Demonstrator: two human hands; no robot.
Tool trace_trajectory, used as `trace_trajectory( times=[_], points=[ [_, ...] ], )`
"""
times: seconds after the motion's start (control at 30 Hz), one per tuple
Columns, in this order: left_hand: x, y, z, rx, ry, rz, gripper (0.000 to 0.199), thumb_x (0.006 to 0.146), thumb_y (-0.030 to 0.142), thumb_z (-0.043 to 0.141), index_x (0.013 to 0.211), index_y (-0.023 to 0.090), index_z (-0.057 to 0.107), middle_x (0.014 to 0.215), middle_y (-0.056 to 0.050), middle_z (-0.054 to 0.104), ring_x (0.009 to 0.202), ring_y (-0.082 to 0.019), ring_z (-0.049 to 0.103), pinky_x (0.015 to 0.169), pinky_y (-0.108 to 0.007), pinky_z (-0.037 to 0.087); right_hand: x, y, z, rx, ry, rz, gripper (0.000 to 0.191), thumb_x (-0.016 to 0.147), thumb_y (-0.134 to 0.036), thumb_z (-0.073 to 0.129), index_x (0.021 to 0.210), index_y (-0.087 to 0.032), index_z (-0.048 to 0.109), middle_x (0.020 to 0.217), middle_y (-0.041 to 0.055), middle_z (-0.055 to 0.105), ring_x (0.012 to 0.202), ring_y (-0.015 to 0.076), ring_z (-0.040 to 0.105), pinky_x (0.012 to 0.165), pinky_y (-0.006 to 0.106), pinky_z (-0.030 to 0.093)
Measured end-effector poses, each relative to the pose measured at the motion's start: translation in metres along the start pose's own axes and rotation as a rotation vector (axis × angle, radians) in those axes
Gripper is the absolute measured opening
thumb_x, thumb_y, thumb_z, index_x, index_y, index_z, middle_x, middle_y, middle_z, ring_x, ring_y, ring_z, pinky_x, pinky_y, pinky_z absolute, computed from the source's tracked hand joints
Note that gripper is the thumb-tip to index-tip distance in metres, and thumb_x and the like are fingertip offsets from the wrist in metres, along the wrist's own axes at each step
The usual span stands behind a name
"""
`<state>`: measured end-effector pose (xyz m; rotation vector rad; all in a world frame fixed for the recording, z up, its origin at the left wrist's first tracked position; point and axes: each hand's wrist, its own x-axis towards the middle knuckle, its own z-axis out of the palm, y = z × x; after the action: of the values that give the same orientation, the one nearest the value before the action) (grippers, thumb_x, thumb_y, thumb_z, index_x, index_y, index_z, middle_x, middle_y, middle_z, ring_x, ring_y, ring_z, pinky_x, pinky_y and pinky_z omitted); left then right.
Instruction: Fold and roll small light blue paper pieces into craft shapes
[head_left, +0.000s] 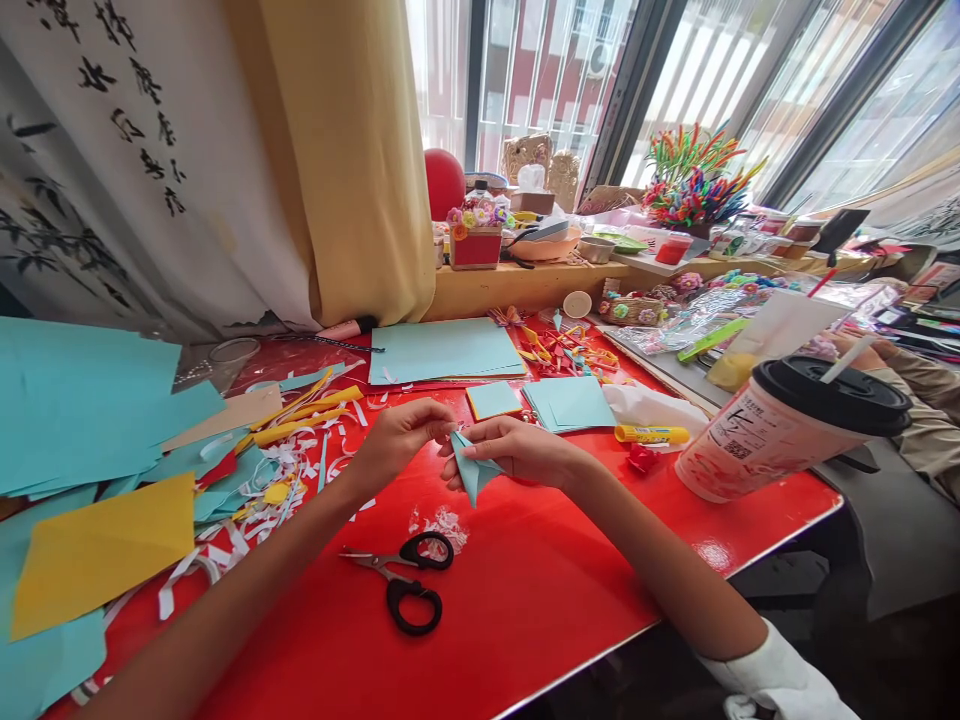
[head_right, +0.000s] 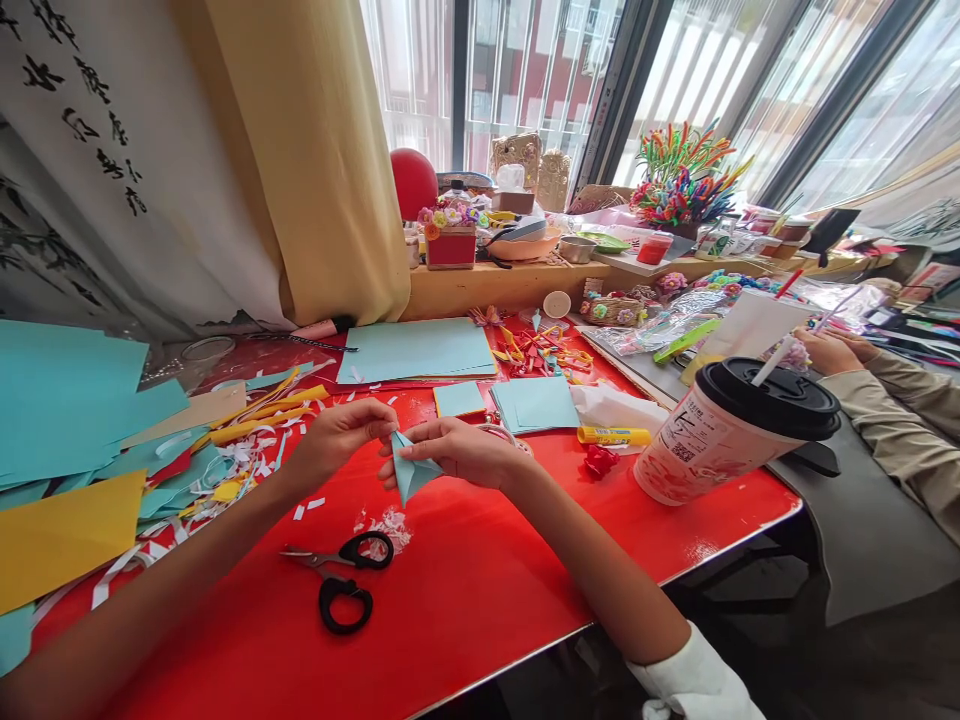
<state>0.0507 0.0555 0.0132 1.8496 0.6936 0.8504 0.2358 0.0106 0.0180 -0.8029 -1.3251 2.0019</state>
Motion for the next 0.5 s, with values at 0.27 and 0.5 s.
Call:
trace_trajectory(
  times=[0.27,0.5],
  points=[
    [-0.001,0.008,0.001,0.284,0.053,0.106,0.016,0.082,0.029,0.046,0.076,0.018,0.057,0.074,-0.002,0.058,0.07,-0.013,0.053,0.066,-0.023,0.041,0.003,0.005,0.007,-0.008,0.105,-0.033,0.028,0.074,-0.034,0.064,0.092,-0.012,0.064,0.078,0.0074,0.067,0.075,0.0167,0.065,0.078,0.03,0.048],
    [0.002,0.012,0.001,0.257,0.007,-0.102,0.024,0.077,0.04,0.051,0.078,0.017,0.059,0.067,-0.001,0.06,0.06,-0.012,0.051,0.056,-0.023,0.039,0.009,0.012,0.006,-0.226,0.279,-0.089,0.033,0.07,-0.039,0.066,0.085,-0.01,0.064,0.069,0.006,0.066,0.067,0.016,0.063,0.068,0.029,0.047]
  ],
)
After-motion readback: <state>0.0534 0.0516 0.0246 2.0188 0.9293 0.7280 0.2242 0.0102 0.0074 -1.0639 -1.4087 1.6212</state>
